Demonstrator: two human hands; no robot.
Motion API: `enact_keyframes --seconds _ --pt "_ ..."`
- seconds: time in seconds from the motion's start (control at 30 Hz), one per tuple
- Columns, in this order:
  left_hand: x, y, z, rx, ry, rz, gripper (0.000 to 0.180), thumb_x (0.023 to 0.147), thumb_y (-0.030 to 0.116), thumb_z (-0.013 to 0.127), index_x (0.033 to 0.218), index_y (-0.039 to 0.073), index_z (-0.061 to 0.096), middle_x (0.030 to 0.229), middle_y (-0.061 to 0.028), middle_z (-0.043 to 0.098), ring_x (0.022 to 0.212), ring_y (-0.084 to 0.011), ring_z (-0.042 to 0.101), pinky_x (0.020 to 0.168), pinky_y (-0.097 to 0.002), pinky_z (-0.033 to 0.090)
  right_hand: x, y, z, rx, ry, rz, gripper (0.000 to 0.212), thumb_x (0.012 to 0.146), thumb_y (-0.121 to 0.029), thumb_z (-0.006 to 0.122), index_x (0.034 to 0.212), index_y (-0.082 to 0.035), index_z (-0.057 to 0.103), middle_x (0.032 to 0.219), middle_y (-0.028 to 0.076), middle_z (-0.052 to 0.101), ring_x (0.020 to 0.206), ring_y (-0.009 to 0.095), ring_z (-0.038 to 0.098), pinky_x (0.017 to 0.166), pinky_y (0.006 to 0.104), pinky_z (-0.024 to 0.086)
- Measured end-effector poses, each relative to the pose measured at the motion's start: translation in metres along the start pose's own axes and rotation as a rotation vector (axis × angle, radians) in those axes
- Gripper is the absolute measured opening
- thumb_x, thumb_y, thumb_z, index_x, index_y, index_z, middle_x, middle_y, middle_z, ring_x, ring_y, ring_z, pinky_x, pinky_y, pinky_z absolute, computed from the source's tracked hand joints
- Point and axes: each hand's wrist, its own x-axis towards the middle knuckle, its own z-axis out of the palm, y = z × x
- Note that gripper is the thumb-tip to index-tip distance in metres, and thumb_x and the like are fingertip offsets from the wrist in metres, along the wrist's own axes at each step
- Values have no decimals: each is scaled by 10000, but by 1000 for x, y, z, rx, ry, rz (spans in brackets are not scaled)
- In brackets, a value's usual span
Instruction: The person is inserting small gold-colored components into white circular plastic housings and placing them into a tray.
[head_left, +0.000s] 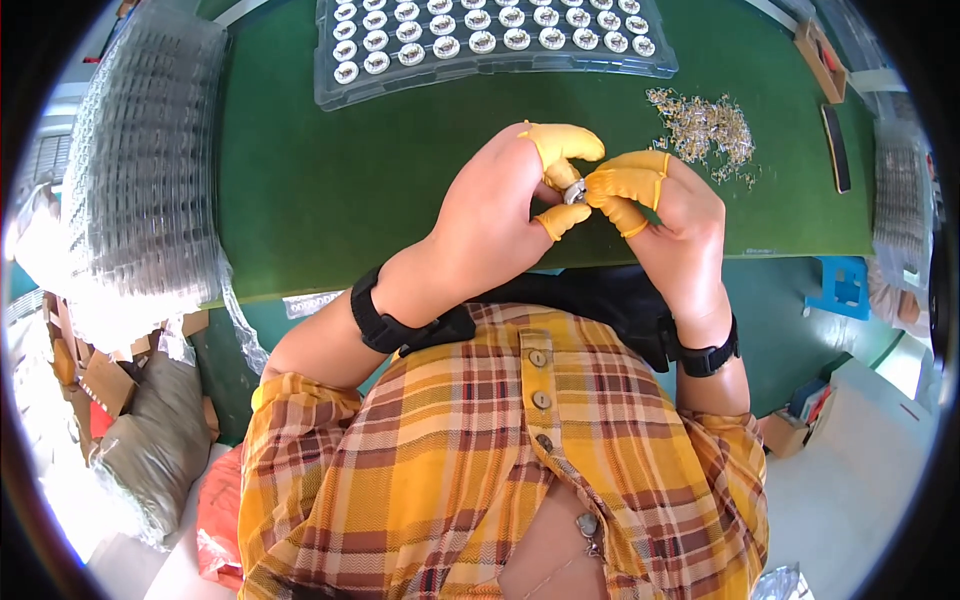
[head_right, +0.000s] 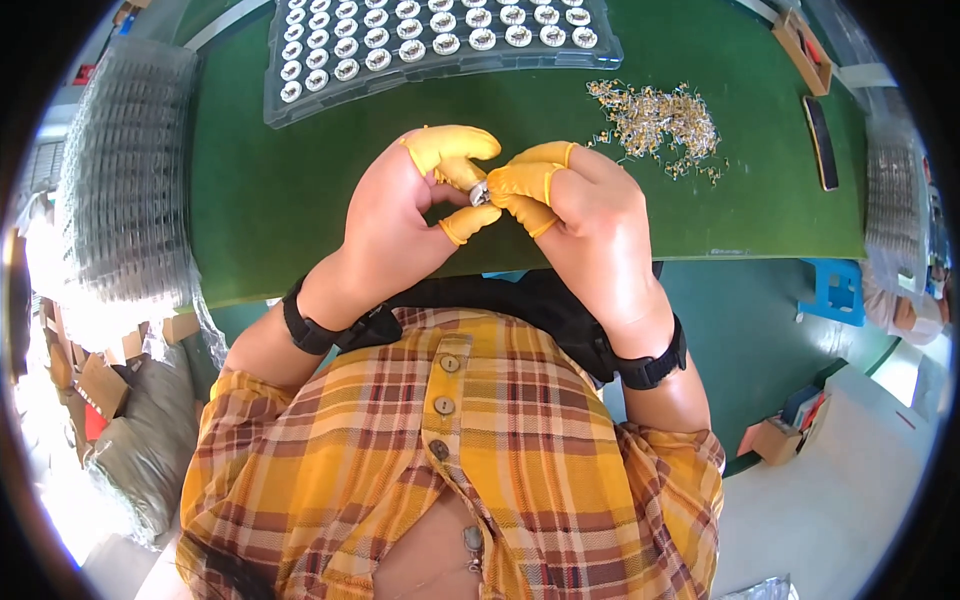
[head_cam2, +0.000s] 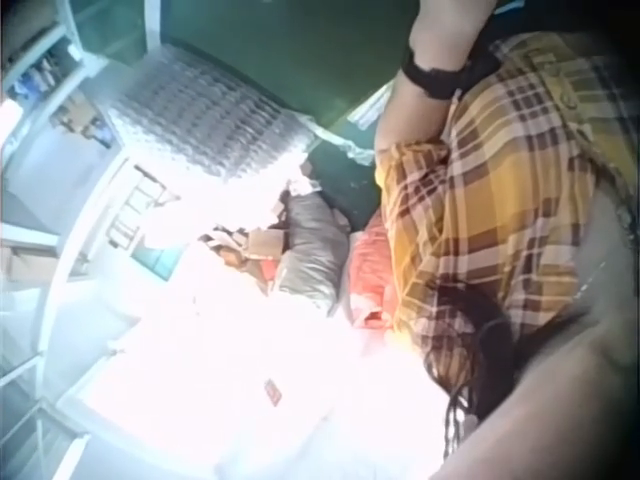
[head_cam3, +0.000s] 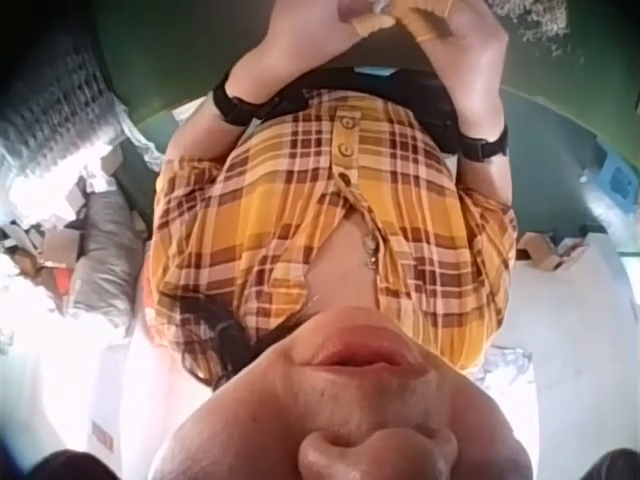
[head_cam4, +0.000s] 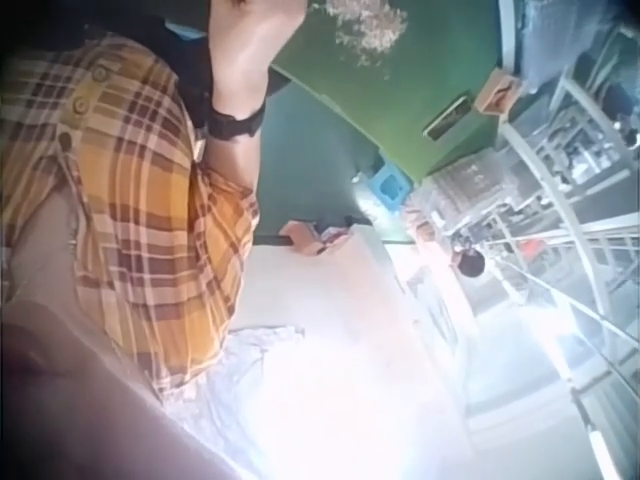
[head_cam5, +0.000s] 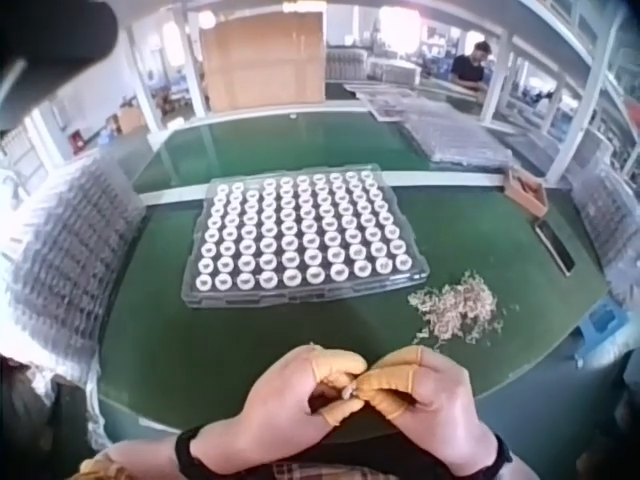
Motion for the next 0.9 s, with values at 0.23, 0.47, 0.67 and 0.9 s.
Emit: enact_keyframes --seconds 0.23,0.47,0.67,0.9 --pt "3 3 -8 87 10 41 463 714 -87 718 1126 59 563 989 -77 560 832 -169 590 704 -262 537 7 -4 2 219 -40 249 154 686 25 714 818 -37 663 797 84 645 677 254 621 599 319 503" --pt "4 7 -29 -10 -43 -90 483 709 -41 733 1141 68 546 829 -57 564 767 -162 590 634 -283 519 24 -7 6 185 -184 140 117 708 10 728 807 -12 668 782 96 654 657 217 632 568 292 504" --pt "15 8 -65 96 51 -63 666 713 -37 741 1290 37 416 959 -106 559 747 -173 607 652 -285 529 82 0 19 166 -414 196 103 743 -16 705 840 -5 673 773 101 656 640 166 632 584 272 500" --pt "64 -22 -145 396 388 -53 264 821 31 680 1073 53 603 900 -61 609 752 -123 589 662 -252 498 226 75 74 -65 -254 249 264 745 -268 728 852 -26 715 732 123 685 657 221 653 638 324 502"
